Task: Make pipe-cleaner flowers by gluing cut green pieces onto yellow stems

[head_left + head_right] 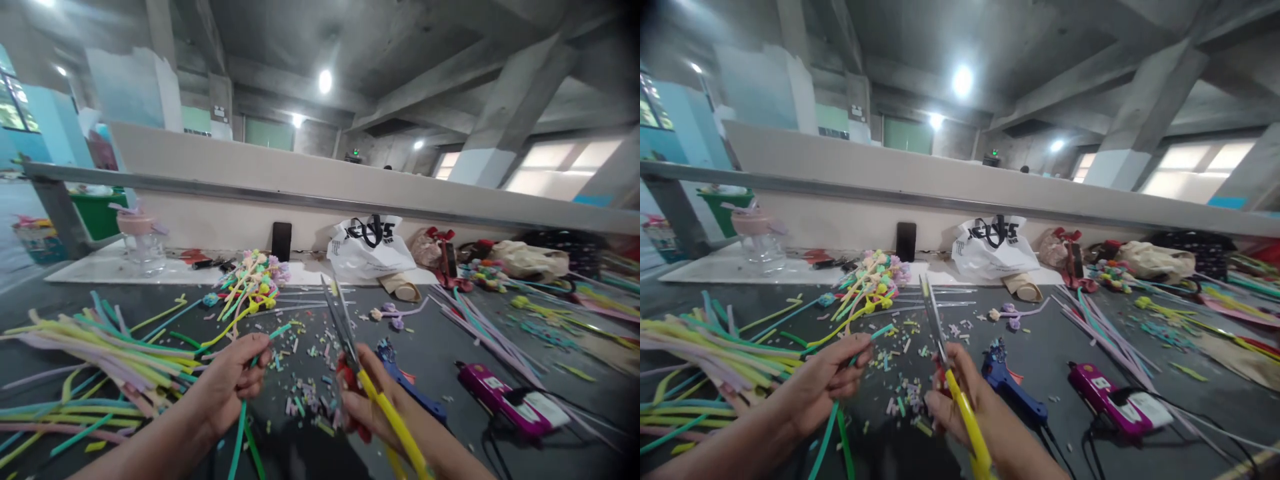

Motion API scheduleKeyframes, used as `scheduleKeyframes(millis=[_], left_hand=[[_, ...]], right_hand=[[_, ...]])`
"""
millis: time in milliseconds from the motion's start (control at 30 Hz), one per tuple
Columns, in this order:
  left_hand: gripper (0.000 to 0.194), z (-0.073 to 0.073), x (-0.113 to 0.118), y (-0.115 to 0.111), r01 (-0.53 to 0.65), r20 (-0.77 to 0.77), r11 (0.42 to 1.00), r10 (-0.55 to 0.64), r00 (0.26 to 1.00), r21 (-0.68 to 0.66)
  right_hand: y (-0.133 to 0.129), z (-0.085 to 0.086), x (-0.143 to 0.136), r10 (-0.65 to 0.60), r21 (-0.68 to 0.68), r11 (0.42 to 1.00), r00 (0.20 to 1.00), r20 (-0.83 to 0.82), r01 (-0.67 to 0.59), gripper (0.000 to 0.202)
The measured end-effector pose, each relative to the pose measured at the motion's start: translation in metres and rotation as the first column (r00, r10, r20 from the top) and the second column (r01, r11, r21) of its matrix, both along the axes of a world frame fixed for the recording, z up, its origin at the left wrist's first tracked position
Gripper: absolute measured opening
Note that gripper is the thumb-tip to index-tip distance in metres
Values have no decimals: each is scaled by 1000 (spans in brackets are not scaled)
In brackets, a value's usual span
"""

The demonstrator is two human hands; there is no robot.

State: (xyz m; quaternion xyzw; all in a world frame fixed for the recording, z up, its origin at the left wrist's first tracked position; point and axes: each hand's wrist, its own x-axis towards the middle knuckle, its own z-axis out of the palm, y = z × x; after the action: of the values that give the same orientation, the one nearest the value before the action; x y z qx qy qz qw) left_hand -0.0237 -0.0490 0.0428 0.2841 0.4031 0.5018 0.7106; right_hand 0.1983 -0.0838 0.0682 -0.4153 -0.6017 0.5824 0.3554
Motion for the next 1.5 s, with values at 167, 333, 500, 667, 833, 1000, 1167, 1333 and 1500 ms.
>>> scheduleKeyframes(millis=[167, 333, 500, 667, 833, 1000, 1167, 1333, 1500], left_hand=[[21, 15, 11, 3, -23, -26, 996, 25, 999, 84], [21, 28, 29, 12, -25, -23, 986, 29, 999, 166], [18, 32, 41, 15, -121, -12, 967, 127, 992, 225], [17, 23, 39, 12, -95, -59, 964, 113, 992, 247], [18, 18, 37, 12, -26, -144, 977, 58, 988, 213], [24, 17, 37, 15, 32, -180, 978, 6, 984, 205], [25, 17, 37, 17, 64, -180, 980, -30, 983, 189], [24, 21, 39, 14, 62, -181, 983, -30, 983, 172], [18, 20, 37, 14, 84, -228, 975, -36, 973, 205]], right_hand=[[8, -20, -6, -42, 74, 997, 992, 116, 34, 51], [3, -31, -25, 21, 19, 1000, 997, 79, -22, 58], [10, -40, -22, -126, 354, 935, 933, 338, -2, 40], [12, -51, -31, -311, 508, 858, 861, 402, 73, 39], [13, -54, -34, -367, 558, 828, 814, 451, 64, 46], [16, -57, -27, -396, 593, 805, 768, 503, 26, 50], [15, -62, -24, -396, 592, 806, 769, 502, 29, 51], [17, -61, -24, -373, 577, 816, 773, 513, 11, 52], [15, -56, -23, -361, 544, 839, 738, 569, -9, 50]])
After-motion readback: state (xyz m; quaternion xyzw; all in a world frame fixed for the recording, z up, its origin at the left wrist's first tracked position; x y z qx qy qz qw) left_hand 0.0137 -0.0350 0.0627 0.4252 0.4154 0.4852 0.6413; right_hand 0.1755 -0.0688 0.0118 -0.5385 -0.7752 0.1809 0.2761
